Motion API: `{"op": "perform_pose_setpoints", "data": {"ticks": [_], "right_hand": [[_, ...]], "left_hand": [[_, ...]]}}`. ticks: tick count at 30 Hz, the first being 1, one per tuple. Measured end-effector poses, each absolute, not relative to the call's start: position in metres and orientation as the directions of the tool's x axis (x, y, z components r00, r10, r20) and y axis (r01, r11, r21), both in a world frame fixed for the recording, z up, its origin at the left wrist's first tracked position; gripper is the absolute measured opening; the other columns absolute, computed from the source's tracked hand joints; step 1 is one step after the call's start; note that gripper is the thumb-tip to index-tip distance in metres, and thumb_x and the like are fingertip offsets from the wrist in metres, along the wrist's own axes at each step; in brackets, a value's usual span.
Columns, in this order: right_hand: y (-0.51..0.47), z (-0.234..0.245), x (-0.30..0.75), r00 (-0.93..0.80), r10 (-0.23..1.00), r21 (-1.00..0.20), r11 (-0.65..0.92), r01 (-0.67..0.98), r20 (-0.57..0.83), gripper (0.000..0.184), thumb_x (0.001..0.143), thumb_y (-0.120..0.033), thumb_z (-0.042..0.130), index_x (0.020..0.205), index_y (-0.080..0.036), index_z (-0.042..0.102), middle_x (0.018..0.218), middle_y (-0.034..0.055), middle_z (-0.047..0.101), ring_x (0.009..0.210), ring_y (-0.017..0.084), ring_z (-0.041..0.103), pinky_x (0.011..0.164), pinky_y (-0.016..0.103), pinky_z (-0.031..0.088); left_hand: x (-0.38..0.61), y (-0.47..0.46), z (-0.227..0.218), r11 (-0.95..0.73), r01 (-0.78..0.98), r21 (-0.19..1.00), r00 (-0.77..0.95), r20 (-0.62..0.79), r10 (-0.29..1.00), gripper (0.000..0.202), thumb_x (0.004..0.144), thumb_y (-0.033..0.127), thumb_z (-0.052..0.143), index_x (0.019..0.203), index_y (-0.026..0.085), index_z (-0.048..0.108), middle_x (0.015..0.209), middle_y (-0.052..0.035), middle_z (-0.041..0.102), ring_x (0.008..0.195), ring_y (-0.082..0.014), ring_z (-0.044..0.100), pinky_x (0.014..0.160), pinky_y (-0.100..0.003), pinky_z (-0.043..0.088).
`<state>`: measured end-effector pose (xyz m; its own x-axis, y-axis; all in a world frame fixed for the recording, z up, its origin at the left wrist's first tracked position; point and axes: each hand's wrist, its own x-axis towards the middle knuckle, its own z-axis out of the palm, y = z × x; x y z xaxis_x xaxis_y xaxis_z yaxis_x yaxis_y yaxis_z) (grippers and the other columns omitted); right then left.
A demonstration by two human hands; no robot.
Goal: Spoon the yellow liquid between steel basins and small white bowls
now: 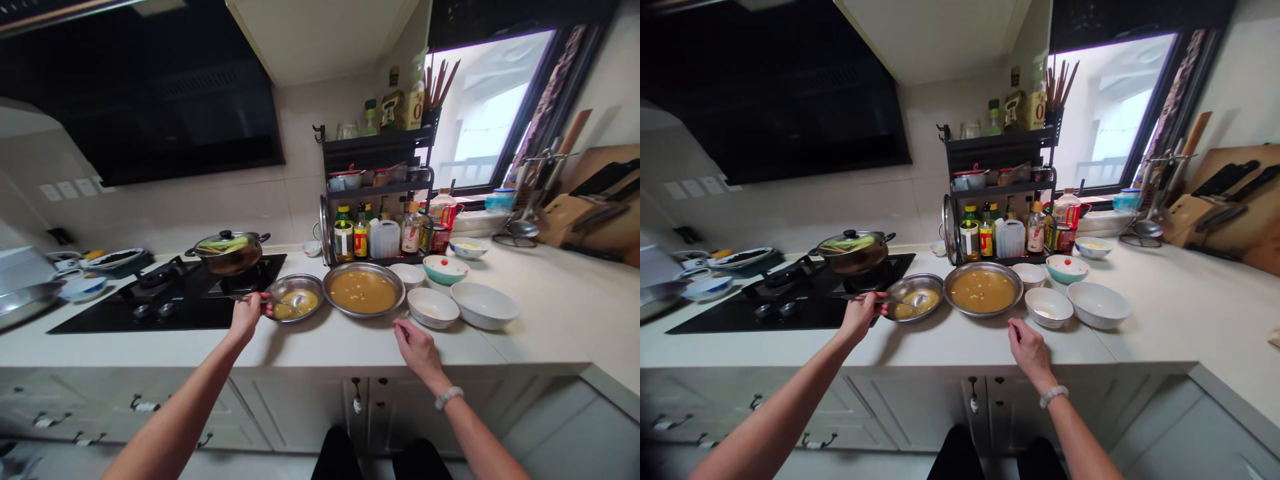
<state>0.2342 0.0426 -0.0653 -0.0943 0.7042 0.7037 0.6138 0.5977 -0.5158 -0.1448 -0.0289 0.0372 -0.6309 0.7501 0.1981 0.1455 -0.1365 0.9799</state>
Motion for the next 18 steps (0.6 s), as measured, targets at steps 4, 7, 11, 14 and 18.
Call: {"op": "perform_pose_setpoints", "data": {"ticks": [4, 7, 11, 14, 18], "right_hand": [[0.043, -0.065, 0.234, -0.095, 0.702, -0.51, 0.597, 0.62, 0.706, 0.029, 0.088, -0.032, 0.042, 0.088, -0.018, 0.067, 0.072, 0.0075, 0.071, 0.061, 0.019, 0.065, 0.059, 0.028, 0.047], [0.043, -0.065, 0.234, -0.096, 0.698, -0.51, 0.602, 0.615, 0.71, 0.028, 0.088, -0.031, 0.043, 0.089, -0.018, 0.067, 0.072, 0.0074, 0.071, 0.061, 0.019, 0.065, 0.059, 0.028, 0.047], [0.042, -0.064, 0.233, -0.095, 0.7, -0.521, 0.607, 0.6, 0.707, 0.028, 0.088, -0.032, 0.043, 0.089, -0.018, 0.067, 0.073, 0.0075, 0.071, 0.063, 0.019, 0.066, 0.06, 0.028, 0.048], [0.041, -0.064, 0.233, -0.084, 0.704, -0.527, 0.6, 0.602, 0.705, 0.028, 0.088, -0.032, 0.043, 0.089, -0.018, 0.067, 0.076, 0.0078, 0.072, 0.065, 0.02, 0.067, 0.061, 0.028, 0.048], [0.041, -0.063, 0.233, -0.083, 0.701, -0.518, 0.596, 0.613, 0.708, 0.028, 0.087, -0.032, 0.043, 0.089, -0.018, 0.068, 0.075, 0.0077, 0.072, 0.064, 0.02, 0.066, 0.06, 0.028, 0.048]], "left_hand": [[-0.146, -0.025, 0.04, -0.158, 0.052, 0.986, -0.692, 0.149, 0.706, 0.019, 0.07, 0.018, 0.047, 0.068, 0.01, 0.063, 0.05, -0.0046, 0.064, 0.041, -0.0146, 0.059, 0.045, -0.025, 0.05], [-0.146, -0.027, 0.045, -0.161, 0.016, 0.987, -0.704, 0.125, 0.699, 0.018, 0.069, 0.018, 0.048, 0.066, 0.009, 0.063, 0.05, -0.0051, 0.063, 0.042, -0.014, 0.059, 0.044, -0.024, 0.05], [-0.142, -0.029, 0.054, -0.164, -0.02, 0.986, -0.719, 0.1, 0.688, 0.017, 0.067, 0.017, 0.048, 0.063, 0.009, 0.062, 0.049, -0.0055, 0.062, 0.041, -0.0131, 0.058, 0.043, -0.023, 0.048], [-0.138, -0.028, 0.062, -0.173, -0.03, 0.984, -0.734, 0.096, 0.672, 0.016, 0.066, 0.015, 0.048, 0.062, 0.009, 0.062, 0.049, -0.0057, 0.062, 0.042, -0.0126, 0.058, 0.043, -0.022, 0.048], [-0.133, -0.025, 0.073, -0.185, -0.052, 0.981, -0.728, 0.089, 0.68, 0.017, 0.068, 0.014, 0.047, 0.064, 0.009, 0.063, 0.052, -0.0064, 0.064, 0.044, -0.0124, 0.058, 0.045, -0.022, 0.049]]}}
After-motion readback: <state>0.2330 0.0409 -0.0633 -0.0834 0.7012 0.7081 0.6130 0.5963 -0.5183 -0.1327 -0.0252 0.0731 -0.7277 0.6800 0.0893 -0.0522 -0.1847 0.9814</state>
